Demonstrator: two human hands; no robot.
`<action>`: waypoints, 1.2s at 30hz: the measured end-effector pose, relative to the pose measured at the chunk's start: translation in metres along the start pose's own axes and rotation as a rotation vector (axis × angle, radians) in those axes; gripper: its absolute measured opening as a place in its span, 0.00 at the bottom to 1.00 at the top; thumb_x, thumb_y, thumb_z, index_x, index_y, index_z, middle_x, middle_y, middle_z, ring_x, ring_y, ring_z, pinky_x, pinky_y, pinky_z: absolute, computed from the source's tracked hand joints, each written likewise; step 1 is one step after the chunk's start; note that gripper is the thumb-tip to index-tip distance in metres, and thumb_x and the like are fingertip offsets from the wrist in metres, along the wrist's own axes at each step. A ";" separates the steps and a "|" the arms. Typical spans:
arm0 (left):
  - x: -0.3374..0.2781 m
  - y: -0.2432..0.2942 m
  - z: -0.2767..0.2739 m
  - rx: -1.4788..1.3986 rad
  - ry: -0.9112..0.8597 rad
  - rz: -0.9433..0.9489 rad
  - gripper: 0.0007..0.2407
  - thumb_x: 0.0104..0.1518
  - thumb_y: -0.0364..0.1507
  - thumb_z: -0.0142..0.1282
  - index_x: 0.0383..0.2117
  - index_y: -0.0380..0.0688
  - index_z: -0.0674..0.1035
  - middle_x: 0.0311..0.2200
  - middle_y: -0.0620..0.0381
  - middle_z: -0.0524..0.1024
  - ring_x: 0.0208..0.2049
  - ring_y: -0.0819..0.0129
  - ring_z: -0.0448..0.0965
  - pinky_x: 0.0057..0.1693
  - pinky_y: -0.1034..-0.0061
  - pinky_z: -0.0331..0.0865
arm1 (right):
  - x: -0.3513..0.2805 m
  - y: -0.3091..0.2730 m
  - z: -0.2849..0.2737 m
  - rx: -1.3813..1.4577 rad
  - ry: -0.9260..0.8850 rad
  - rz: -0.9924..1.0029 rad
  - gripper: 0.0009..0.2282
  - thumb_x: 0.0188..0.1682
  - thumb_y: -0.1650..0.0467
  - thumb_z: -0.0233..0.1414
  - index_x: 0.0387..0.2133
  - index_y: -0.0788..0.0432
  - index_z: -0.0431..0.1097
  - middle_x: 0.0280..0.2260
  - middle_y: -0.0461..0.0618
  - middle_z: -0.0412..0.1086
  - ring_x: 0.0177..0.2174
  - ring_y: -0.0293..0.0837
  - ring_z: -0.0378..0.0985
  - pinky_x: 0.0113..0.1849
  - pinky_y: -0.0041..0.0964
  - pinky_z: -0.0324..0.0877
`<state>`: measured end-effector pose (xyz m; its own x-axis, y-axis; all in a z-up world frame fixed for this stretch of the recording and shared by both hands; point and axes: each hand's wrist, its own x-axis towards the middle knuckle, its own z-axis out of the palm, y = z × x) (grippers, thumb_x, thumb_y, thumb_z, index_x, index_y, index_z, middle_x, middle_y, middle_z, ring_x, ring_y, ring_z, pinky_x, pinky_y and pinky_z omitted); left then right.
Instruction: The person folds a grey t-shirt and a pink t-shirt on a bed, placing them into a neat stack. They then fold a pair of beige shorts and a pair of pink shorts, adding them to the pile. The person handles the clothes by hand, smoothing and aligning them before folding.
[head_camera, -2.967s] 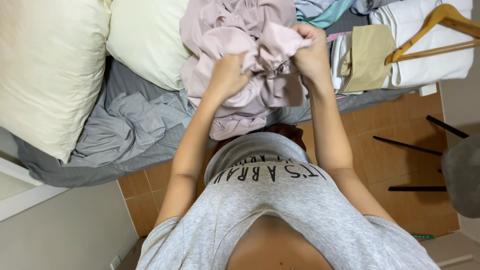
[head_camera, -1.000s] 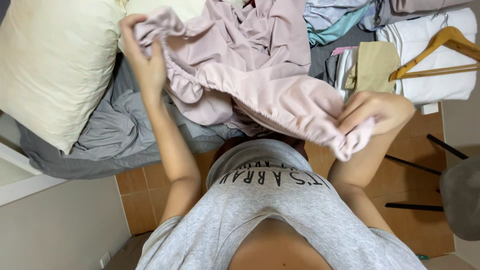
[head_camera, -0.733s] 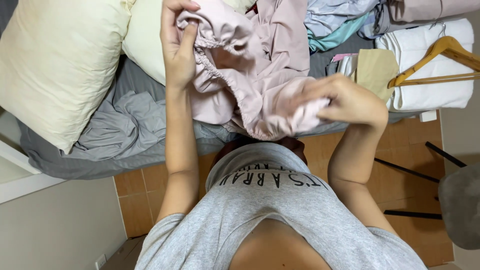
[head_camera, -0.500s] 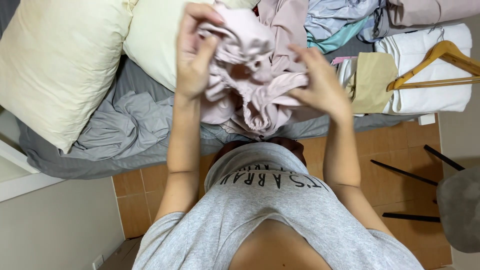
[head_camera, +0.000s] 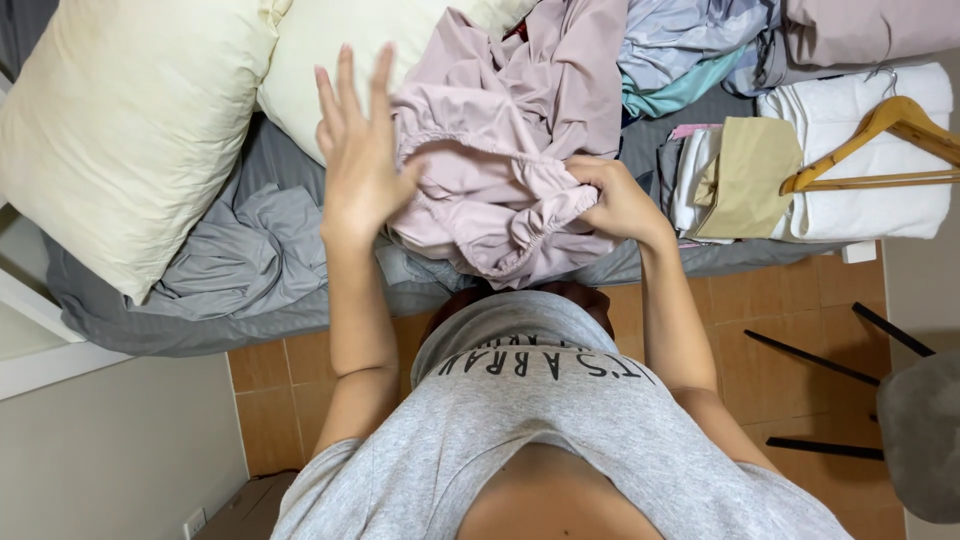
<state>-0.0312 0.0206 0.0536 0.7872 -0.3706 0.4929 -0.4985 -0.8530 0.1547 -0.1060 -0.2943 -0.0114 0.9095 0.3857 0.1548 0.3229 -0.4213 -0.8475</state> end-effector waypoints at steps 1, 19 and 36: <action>0.006 0.011 -0.002 0.000 -0.001 -0.002 0.46 0.32 0.38 0.67 0.66 0.36 0.65 0.61 0.22 0.62 0.59 0.29 0.60 0.62 0.41 0.56 | 0.002 -0.014 -0.001 0.001 -0.003 0.001 0.12 0.38 0.77 0.56 0.38 0.67 0.73 0.37 0.56 0.74 0.39 0.54 0.78 0.43 0.40 0.70; -0.080 -0.108 0.045 -0.549 0.214 -0.457 0.11 0.59 0.20 0.52 0.45 0.27 0.80 0.39 0.38 0.80 0.42 0.54 0.78 0.52 0.64 0.70 | -0.143 0.051 -0.056 -0.315 1.115 0.194 0.11 0.47 0.84 0.50 0.42 0.69 0.73 0.39 0.55 0.72 0.40 0.44 0.75 0.46 0.37 0.72; -0.186 0.065 0.034 -1.166 0.087 -0.728 0.15 0.63 0.21 0.48 0.54 0.30 0.76 0.49 0.52 0.81 0.50 0.70 0.78 0.59 0.77 0.69 | -0.226 0.029 -0.029 0.678 0.434 0.044 0.30 0.46 0.73 0.60 0.65 0.66 0.61 0.60 0.49 0.68 0.57 0.41 0.71 0.62 0.38 0.64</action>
<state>-0.1982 0.0218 -0.0572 0.9958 0.0836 0.0370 -0.0348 -0.0281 0.9990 -0.2943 -0.4173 -0.0558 0.9833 -0.0317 0.1791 0.1817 0.2146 -0.9597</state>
